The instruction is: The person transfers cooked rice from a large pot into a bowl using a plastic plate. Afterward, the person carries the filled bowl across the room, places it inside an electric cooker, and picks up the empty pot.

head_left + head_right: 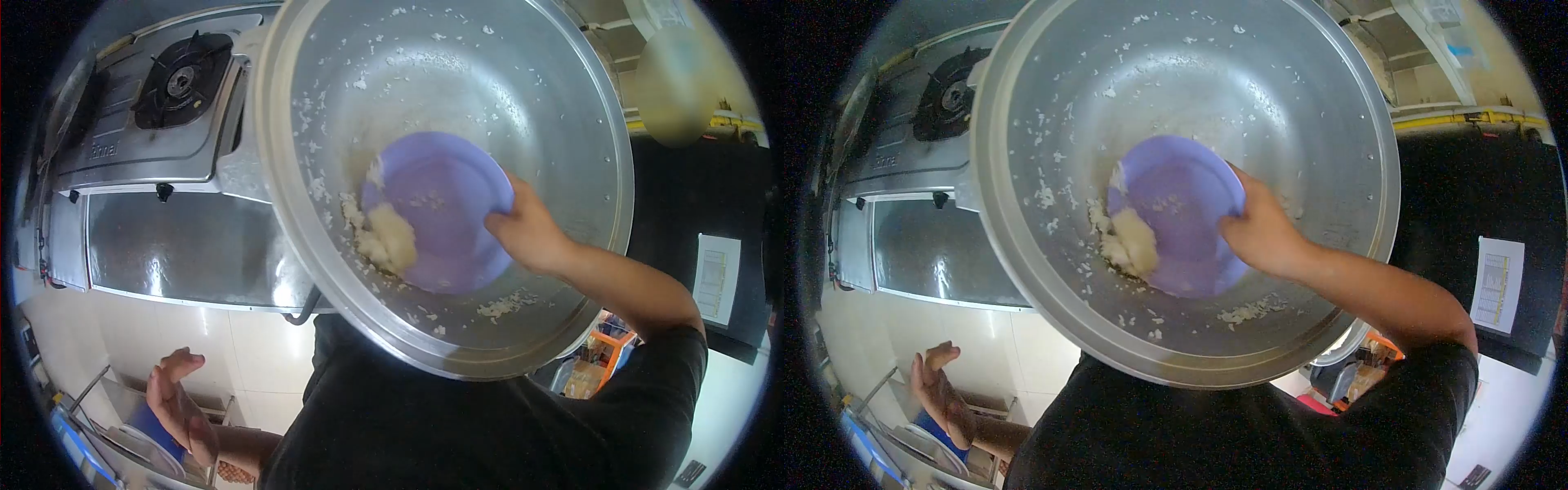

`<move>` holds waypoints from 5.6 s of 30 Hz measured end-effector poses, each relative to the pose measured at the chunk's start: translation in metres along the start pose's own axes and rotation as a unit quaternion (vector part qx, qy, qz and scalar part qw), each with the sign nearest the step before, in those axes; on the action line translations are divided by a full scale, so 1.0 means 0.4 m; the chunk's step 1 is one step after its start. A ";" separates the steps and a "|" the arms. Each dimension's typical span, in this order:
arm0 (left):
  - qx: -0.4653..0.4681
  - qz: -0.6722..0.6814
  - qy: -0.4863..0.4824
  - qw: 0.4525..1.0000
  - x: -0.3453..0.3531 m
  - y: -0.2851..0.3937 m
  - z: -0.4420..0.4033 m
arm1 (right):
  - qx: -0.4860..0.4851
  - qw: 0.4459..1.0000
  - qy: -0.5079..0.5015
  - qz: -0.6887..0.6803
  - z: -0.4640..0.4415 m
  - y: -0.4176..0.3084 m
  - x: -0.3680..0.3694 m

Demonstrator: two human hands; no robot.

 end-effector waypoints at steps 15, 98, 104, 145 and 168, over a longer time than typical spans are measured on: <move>0.094 -0.067 0.137 0.984 -0.105 0.054 0.107 | -0.016 0.932 0.011 -0.363 -0.034 -0.091 -0.112; -0.267 0.193 -0.075 0.941 1.294 -0.118 0.351 | 0.039 0.950 0.239 0.199 0.338 1.018 -0.653; -0.261 -0.133 0.020 0.956 1.303 -0.131 0.355 | -0.037 0.987 0.158 0.000 0.250 1.077 -0.631; -0.112 -0.222 0.951 0.182 1.952 0.505 0.328 | -0.516 0.470 -0.703 0.140 0.355 0.076 -0.092; -0.312 -0.335 0.889 -0.018 1.997 0.369 0.314 | -0.645 0.344 -0.672 0.122 0.349 -0.008 0.081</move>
Point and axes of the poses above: each hand's wrist, its own z-axis away from the middle knuckle, its own x-axis out of the palm, y = z × x, the point moved 7 cm from there along -z, towards the middle knuckle, and after that the axes turned 15 degrees about z, right-handed, at the moved point
